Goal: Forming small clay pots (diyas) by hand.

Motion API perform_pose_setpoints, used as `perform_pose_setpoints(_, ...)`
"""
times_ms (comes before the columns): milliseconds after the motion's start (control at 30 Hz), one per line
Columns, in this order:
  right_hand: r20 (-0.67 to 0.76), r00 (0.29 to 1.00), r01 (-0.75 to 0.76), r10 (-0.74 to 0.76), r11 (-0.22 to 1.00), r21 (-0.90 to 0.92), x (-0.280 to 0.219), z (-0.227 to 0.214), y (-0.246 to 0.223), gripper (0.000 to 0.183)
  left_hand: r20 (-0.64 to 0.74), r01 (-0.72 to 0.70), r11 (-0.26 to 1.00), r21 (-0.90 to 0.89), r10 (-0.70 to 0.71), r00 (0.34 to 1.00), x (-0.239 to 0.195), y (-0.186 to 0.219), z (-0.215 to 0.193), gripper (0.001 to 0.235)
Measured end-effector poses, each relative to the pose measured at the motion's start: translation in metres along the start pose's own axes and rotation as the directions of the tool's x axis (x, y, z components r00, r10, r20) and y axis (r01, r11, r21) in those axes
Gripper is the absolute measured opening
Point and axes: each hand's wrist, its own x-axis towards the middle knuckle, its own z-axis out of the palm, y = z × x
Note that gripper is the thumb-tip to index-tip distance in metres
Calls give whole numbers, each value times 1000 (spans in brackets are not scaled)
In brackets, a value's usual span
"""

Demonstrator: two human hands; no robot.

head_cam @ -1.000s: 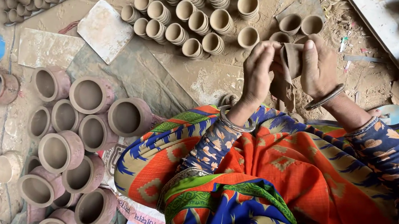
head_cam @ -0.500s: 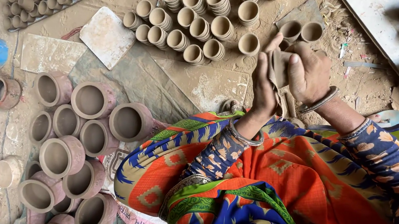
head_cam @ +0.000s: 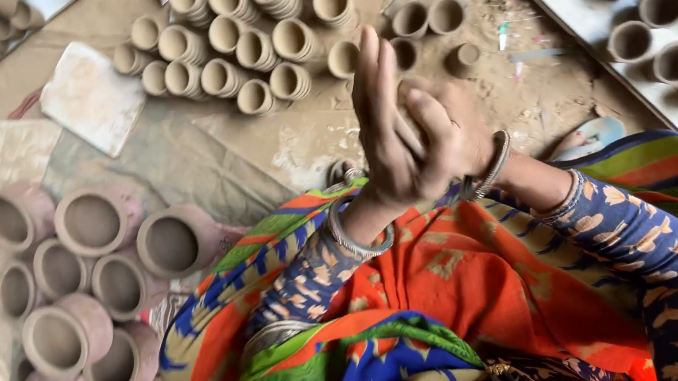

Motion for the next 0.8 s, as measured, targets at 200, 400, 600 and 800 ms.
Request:
perform_pose_setpoints(200,79,994,71,-73,997,25,-6,-8,-3,35,174,-361,906,223,327,929,-1,-3,-8,52)
perform_pose_setpoints(400,88,976,-197,200,980,-38,4,-15,-11,32,102,-291,946,143,279,955,10,-20,4,46)
perform_pose_setpoints(600,26,997,-61,69,968,-243,-2,0,-12,35,-23,326,841,-432,-371,928,3,-43,-4,58)
perform_pose_setpoints(800,176,956,-255,233,960,117,4,-1,-3,31,191,-498,735,459,466,864,11,6,-3,54)
